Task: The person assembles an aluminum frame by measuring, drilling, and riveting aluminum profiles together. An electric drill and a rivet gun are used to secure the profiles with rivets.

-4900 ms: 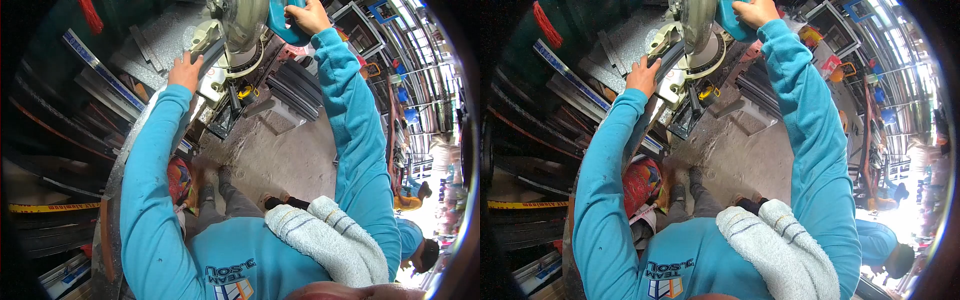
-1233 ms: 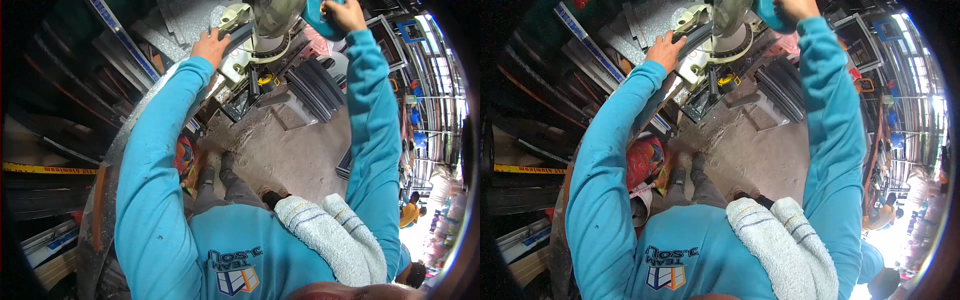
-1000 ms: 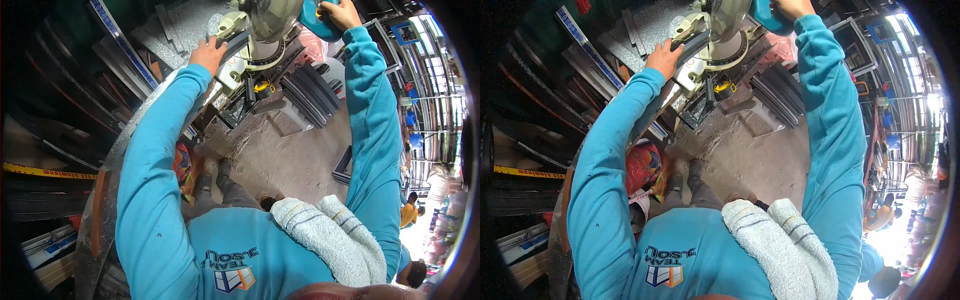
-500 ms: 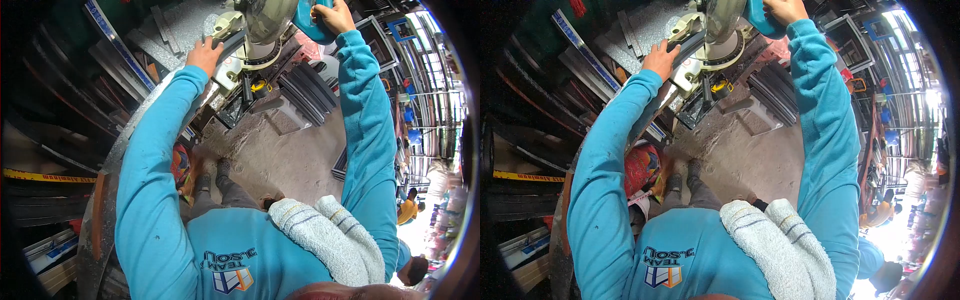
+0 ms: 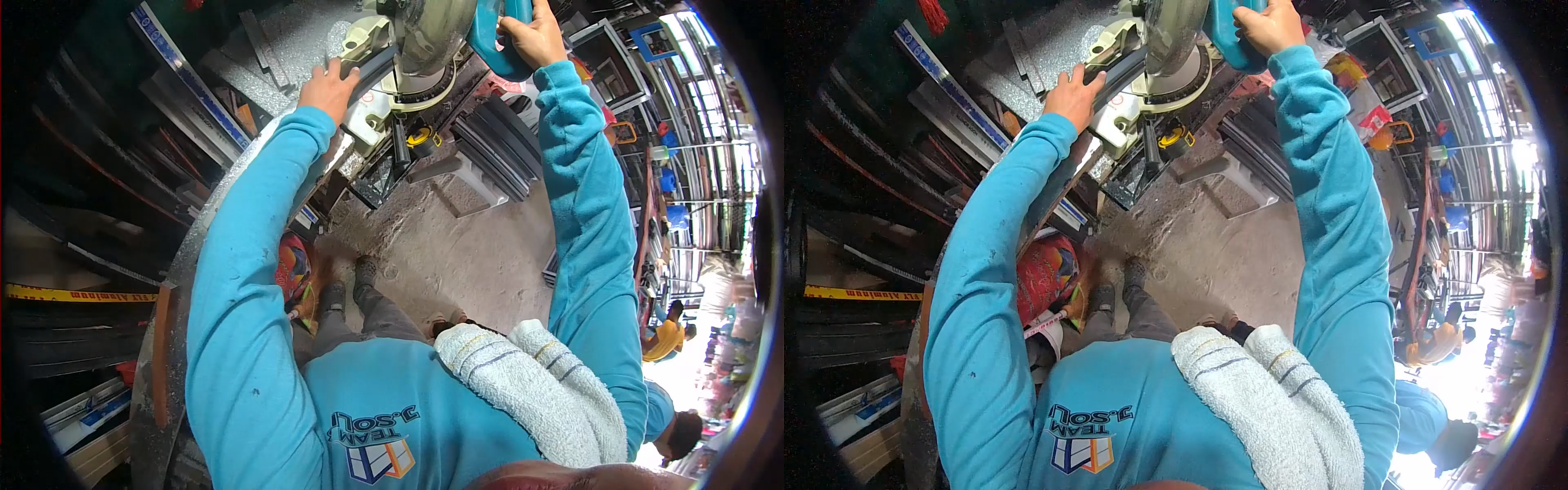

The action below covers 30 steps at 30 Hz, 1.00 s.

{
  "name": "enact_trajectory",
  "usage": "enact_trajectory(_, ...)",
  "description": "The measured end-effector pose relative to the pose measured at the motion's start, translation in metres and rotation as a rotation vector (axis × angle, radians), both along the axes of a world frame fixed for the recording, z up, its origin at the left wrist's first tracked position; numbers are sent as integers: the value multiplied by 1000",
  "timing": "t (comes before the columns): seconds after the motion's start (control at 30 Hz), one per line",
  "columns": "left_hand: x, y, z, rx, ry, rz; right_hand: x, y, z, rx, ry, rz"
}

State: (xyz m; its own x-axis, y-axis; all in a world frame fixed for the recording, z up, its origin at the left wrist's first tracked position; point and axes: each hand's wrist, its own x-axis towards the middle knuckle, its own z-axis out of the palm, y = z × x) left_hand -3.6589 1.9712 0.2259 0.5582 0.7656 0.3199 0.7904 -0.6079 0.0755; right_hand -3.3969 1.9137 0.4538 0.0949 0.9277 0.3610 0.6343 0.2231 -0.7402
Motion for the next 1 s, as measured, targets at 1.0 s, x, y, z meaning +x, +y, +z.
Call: enact_trajectory(1.0,-2,3,-1,-16,-8,-18,-4,-31,-143,418,-209,-100)
